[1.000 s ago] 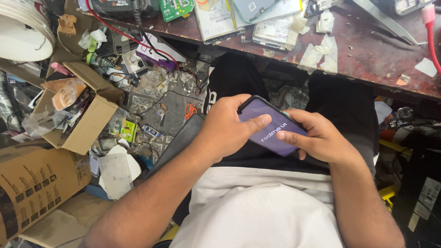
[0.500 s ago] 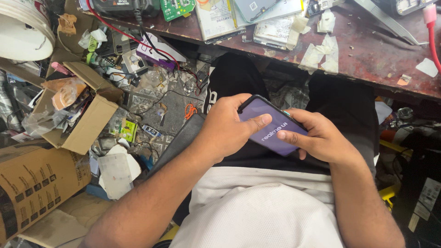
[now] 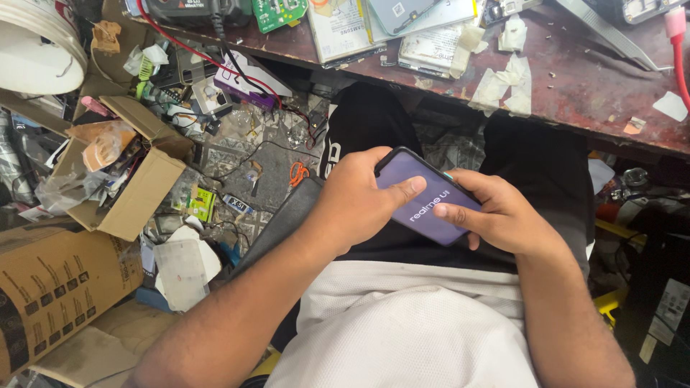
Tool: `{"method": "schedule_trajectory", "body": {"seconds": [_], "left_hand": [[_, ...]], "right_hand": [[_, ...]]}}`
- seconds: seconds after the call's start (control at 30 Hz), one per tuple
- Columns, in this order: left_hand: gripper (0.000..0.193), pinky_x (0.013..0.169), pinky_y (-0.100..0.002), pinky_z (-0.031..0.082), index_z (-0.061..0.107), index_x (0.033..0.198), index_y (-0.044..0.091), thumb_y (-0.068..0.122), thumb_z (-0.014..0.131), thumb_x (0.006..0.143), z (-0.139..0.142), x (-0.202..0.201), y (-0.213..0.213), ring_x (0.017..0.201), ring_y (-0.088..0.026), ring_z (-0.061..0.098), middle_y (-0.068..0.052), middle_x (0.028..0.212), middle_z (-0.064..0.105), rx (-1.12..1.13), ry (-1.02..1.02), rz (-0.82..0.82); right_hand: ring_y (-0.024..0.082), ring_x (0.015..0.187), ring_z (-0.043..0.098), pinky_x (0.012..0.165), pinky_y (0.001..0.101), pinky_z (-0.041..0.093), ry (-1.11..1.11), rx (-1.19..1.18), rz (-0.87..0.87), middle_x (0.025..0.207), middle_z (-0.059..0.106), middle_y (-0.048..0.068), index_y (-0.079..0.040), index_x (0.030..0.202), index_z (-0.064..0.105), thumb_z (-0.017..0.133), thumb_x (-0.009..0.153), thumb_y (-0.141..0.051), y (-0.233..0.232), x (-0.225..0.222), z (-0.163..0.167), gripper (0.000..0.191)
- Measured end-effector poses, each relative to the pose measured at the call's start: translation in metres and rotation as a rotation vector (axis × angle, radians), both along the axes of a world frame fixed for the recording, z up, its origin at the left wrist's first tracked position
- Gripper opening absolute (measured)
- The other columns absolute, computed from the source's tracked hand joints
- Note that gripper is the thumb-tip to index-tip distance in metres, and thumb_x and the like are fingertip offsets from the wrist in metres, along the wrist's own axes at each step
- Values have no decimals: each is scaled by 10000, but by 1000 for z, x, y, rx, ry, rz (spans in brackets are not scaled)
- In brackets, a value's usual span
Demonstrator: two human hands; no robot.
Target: The person disassembles a smartphone, prying off the back cover and working on the internal battery and board with a small tool. They reassemble the phone, power it on and watch the boot screen, then begin prying at the screen edge with a tool.
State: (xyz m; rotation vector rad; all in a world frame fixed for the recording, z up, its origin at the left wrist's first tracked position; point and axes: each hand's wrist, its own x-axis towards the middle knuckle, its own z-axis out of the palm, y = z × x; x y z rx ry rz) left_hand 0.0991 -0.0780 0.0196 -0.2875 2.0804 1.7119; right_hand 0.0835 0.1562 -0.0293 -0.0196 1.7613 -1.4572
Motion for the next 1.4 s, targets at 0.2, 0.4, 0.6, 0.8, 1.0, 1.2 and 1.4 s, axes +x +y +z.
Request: {"method": "schedule_trajectory", "body": {"seconds": [0.2,0.4,0.6,0.8,1.0,1.2,1.4], "left_hand": [[325,643,-380,554,709,916,43,357,749,841,6,-2,-2,688,-243,741,-120,764,746,-217,29,-68],[334,634,-397,551,717,884,55,384,745,829,10,-3,-4,678,-259,742,-118,735,742,-278,11,-81],[340,642,-395,556,721,896,57,389,742,827,7,-3,-4,688,-260,748,-123,746,747,-275,-4,-80],[289,695,-318,578,710,983,50,286,776,830,2,-3,-3,756,-151,744,-71,842,776,-52,-1,11],[453,757,-253,575,675,1136,39,244,863,778,3,-5,-5,868,-77,674,-26,966,724,245,-15,77],[505,852,-261,546,641,1250,3,335,786,899,3,-6,-4,959,-102,671,-63,1055,712,437,-8,184],[612,851,-301,504,620,1316,30,545,512,1004,-1,-8,-8,959,-131,645,-45,1099,693,458,-75,208]], "right_hand": [[44,524,553,375,220,463,51,3,7,735,680,13,-13,1130,718,759,843,-114,1,2,-2,306],[50,520,559,374,222,468,57,13,23,724,676,25,-2,1119,722,771,846,-113,0,2,-4,298],[47,525,564,378,220,470,43,-5,13,742,687,20,-9,1136,718,763,849,-118,-2,2,-2,311],[48,522,569,374,219,471,56,36,-14,746,692,23,-17,1158,719,762,849,-125,-4,2,-1,330],[53,524,580,373,214,473,11,-17,-95,772,707,32,-6,1157,711,746,860,-123,-4,5,-2,322],[60,567,612,381,220,501,34,-145,-187,814,698,48,50,1151,667,738,891,-128,1,8,-7,323],[159,728,671,441,274,561,71,-410,-347,1063,664,133,70,1432,485,666,939,-108,1,12,-14,555]]}}
